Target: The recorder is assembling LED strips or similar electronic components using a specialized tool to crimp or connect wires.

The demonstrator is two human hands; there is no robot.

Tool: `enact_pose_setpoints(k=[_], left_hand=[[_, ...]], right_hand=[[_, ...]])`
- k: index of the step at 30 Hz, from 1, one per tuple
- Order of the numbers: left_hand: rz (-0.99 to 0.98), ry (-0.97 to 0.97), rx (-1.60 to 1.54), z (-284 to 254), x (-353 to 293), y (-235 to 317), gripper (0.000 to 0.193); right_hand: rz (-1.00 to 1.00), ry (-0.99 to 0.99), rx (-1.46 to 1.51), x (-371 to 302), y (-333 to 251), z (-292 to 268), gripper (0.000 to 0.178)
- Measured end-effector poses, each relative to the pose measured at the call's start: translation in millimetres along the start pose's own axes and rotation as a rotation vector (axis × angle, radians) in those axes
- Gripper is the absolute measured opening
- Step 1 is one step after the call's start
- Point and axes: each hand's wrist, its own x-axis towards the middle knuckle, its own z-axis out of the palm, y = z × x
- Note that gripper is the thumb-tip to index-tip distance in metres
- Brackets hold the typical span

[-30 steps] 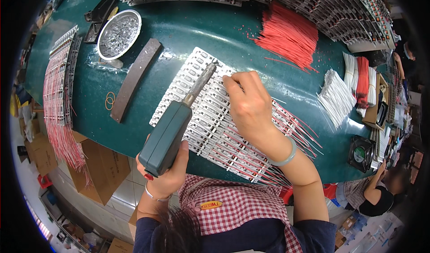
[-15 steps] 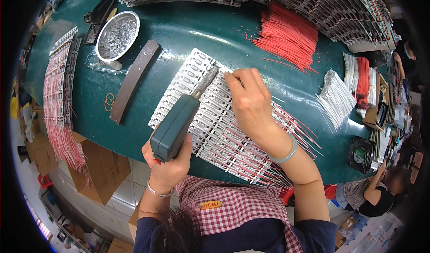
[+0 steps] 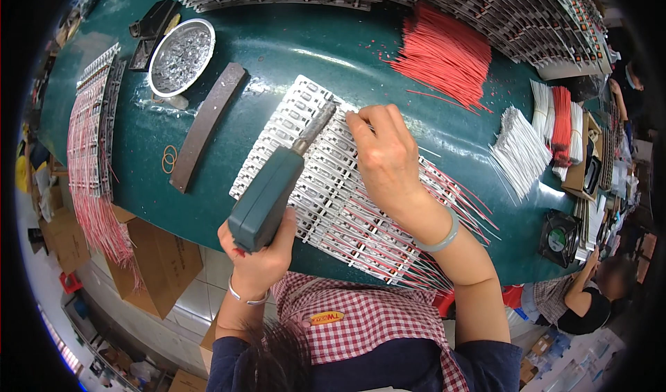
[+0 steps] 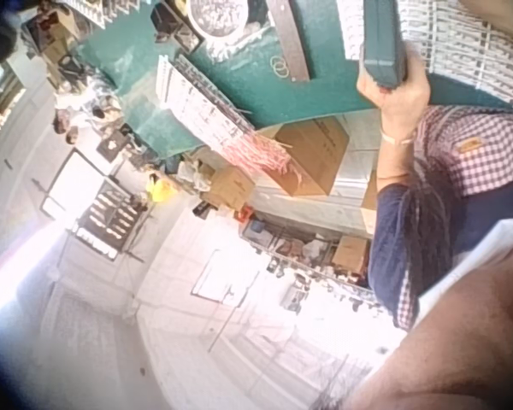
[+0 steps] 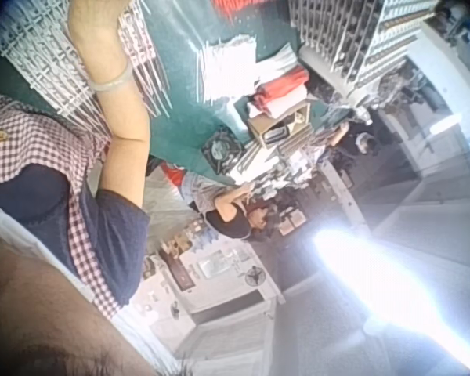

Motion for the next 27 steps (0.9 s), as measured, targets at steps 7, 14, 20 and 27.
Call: enact_pose_setpoints(k=[7, 14, 20, 27], left_hand=[[0.072, 0.083, -0.001, -12.4, -16.7, -4.5, 0.032], [-0.095, 0.179, -0.111, -12.4, -25.5, 5.1, 0.026], [-0.127, 0.192, -0.130, -15.0, -32.4, -4.8, 0.026], [-0.006, 0.158, -0.111, -15.3, -29.2, -9.7, 0.031]], right_hand=[[-0.052, 0.030, -0.050, -0.6, 2.0, 2.1, 0.021], [-0.006, 0.079, -0.033, -8.7, 4.6, -10.7, 0.020], [0.113, 0.132, -0.132, -39.3, 41.1, -68.1, 0.017], [0.389, 0.106, -0.288, -91.2, 108.0, -116.7, 0.020]])
